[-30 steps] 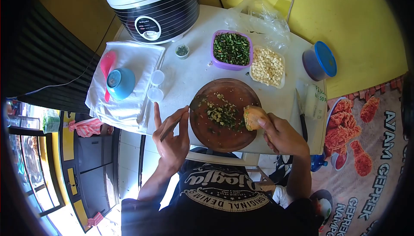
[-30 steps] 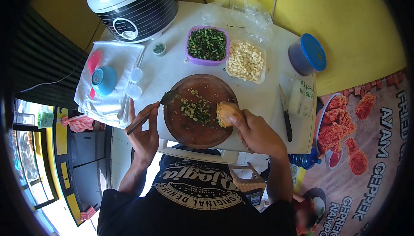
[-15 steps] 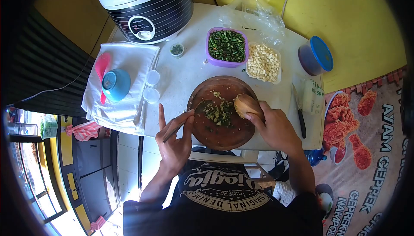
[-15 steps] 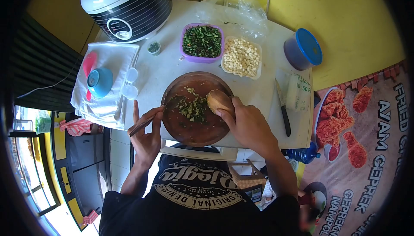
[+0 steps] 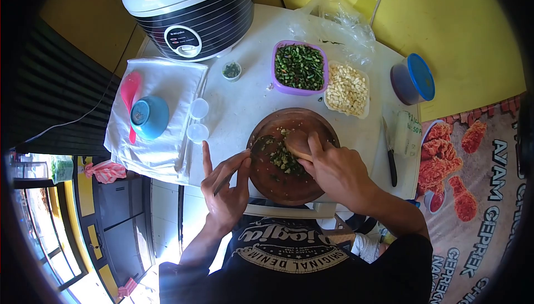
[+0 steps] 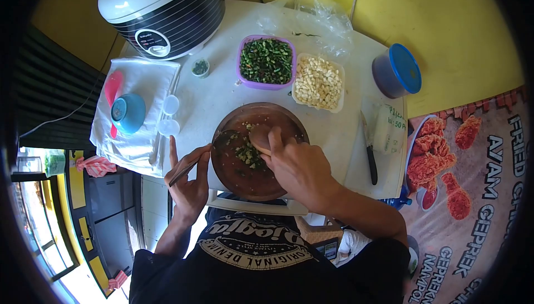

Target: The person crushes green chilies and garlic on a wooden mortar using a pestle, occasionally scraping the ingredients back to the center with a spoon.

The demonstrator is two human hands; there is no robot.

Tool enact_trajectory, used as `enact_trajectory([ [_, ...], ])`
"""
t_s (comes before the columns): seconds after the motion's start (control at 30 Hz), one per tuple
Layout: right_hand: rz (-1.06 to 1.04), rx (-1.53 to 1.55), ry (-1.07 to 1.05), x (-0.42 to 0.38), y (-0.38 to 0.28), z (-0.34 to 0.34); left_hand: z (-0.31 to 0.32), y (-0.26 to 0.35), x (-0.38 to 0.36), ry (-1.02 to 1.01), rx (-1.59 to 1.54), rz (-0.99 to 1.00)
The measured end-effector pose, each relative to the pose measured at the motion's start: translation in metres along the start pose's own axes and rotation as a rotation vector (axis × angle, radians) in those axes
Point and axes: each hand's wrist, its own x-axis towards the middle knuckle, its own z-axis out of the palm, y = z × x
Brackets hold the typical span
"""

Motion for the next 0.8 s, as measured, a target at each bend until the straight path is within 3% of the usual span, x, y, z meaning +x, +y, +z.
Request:
enact_trajectory([
  [0.2,0.023,0.057,-0.188,0.012,0.006,-0.015,-0.001,0.0,0.005,-0.018,0.029,0.009],
  [0.37,0.013,0.072,-0.207,0.012,0.008,-0.019,-0.002,-0.005,-0.002,0.028,0.042,0.012],
  [0.5,-0.01,0.032,-0.135,0.019,0.005,-0.016,0.0,-0.003,-0.001,0.038,0.07,0.021],
  [0.6,0.019,0.11,-0.218,0.01,0.011,-0.019,-0.001,-0.003,-0.003,0.048,0.083,0.065],
  [0.8,-0.072,0.179,-0.076,0.019,0.024,-0.006,0.013,0.001,0.011,0.025,0.045,0.075],
])
